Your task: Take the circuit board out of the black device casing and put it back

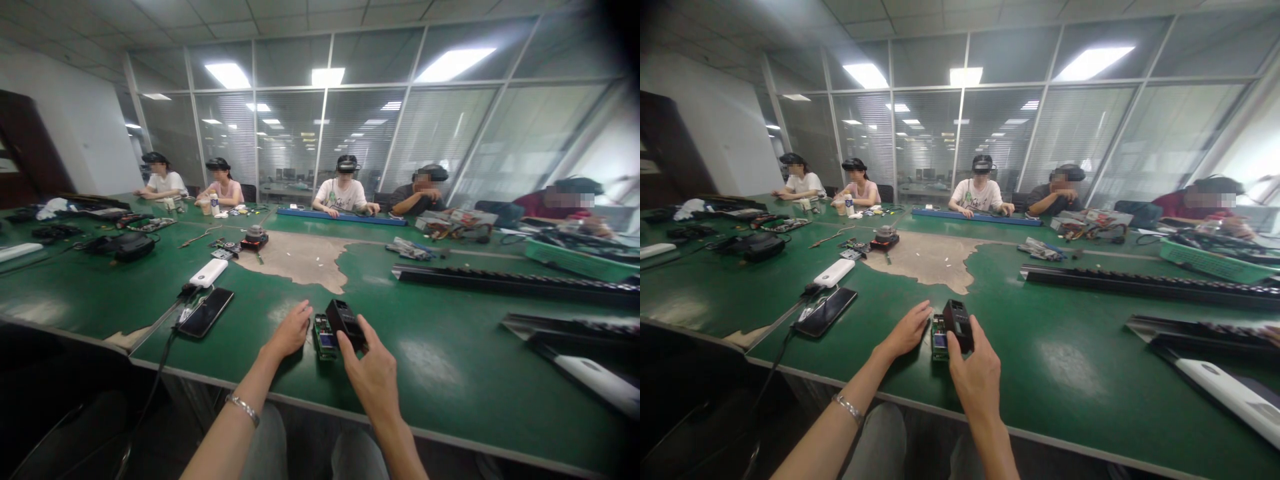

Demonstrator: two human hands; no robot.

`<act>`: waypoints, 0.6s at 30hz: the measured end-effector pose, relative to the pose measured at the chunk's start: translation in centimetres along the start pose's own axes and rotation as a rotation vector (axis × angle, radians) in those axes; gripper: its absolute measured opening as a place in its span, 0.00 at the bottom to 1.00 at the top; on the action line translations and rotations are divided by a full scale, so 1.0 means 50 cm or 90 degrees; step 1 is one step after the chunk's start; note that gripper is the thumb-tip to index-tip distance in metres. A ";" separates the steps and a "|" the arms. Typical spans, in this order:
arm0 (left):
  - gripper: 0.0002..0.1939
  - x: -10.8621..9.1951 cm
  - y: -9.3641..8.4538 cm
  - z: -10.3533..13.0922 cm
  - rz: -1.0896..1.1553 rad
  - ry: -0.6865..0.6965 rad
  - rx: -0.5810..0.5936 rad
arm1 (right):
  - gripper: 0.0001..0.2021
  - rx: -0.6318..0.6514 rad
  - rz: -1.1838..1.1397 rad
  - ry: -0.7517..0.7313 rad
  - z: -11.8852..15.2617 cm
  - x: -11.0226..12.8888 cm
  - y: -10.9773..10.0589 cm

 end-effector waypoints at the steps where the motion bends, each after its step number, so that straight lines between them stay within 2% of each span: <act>1: 0.21 -0.001 -0.001 0.000 0.003 -0.003 0.003 | 0.30 0.006 0.001 -0.014 0.001 0.014 0.006; 6: 0.22 -0.006 -0.005 -0.001 0.019 -0.011 -0.005 | 0.28 0.029 0.040 -0.057 0.017 0.044 0.045; 11: 0.23 -0.002 -0.002 -0.001 0.022 -0.004 -0.008 | 0.27 0.035 0.071 -0.079 0.035 0.039 0.071; 18: 0.23 0.001 -0.001 -0.001 0.003 0.008 -0.003 | 0.27 0.036 0.096 -0.086 0.060 0.020 0.085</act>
Point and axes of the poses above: each hand's wrist, its own z-axis away from the middle knuckle, its own y-axis out of the palm, x = y × z, the point moved 2 cm from there along -z, towards the middle knuckle, and after that the axes turned 4 degrees about -x, right-handed, at the moved point
